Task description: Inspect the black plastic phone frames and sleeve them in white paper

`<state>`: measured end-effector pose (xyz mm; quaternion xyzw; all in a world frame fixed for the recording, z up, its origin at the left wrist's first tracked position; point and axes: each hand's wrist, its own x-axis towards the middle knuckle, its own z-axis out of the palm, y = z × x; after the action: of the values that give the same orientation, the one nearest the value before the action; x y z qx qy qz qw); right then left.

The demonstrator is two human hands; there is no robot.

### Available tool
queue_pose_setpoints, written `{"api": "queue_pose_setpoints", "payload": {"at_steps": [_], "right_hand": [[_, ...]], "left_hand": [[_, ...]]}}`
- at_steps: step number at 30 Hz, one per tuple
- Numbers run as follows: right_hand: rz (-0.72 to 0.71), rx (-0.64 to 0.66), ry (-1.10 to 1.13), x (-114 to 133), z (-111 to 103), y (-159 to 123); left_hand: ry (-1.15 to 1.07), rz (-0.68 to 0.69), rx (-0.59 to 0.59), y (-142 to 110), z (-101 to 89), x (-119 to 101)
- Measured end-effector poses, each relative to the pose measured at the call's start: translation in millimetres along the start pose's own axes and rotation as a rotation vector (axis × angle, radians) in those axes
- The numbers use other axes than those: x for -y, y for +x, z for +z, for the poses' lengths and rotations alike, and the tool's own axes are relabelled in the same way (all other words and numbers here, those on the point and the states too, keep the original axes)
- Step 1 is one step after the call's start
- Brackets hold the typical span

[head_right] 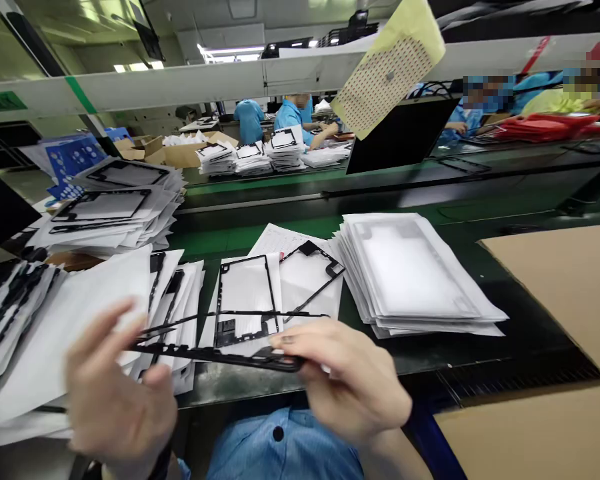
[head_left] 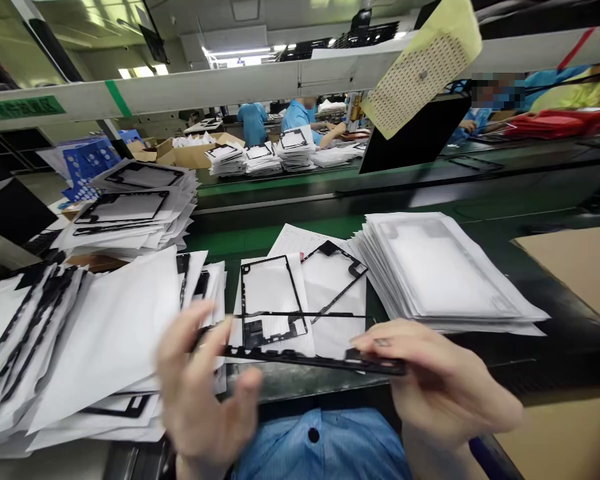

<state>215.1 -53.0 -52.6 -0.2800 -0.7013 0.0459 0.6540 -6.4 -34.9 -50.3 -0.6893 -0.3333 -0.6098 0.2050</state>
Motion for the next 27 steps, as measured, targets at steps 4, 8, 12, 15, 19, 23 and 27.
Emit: {"api": "queue_pose_setpoints", "payload": {"at_steps": [4,8,12,15,19,23,27], "right_hand": [[-0.123,0.274,-0.042,25,-1,29],[-0.159,0.348,-0.071,34,-9,39],[-0.142,0.366,-0.027,32,-11,38],[-0.151,0.366,-0.009,33,-9,37],[-0.135,0.323,-0.028,34,-10,34],[-0.136,0.370,-0.029,32,-10,29],[-0.140,0.473,0.032,30,-5,29]], "left_hand": [[-0.195,0.015,0.411,10,-0.6,-27],[-0.194,-0.007,0.312,11,3.0,-38],[-0.190,-0.010,0.220,5,3.8,-37],[-0.194,-0.020,0.201,1,1.4,-38],[-0.175,-0.056,0.186,2,-1.7,-44],[-0.171,-0.076,0.248,12,-1.3,-51],[-0.218,-0.041,0.283,19,1.4,-53]]}}
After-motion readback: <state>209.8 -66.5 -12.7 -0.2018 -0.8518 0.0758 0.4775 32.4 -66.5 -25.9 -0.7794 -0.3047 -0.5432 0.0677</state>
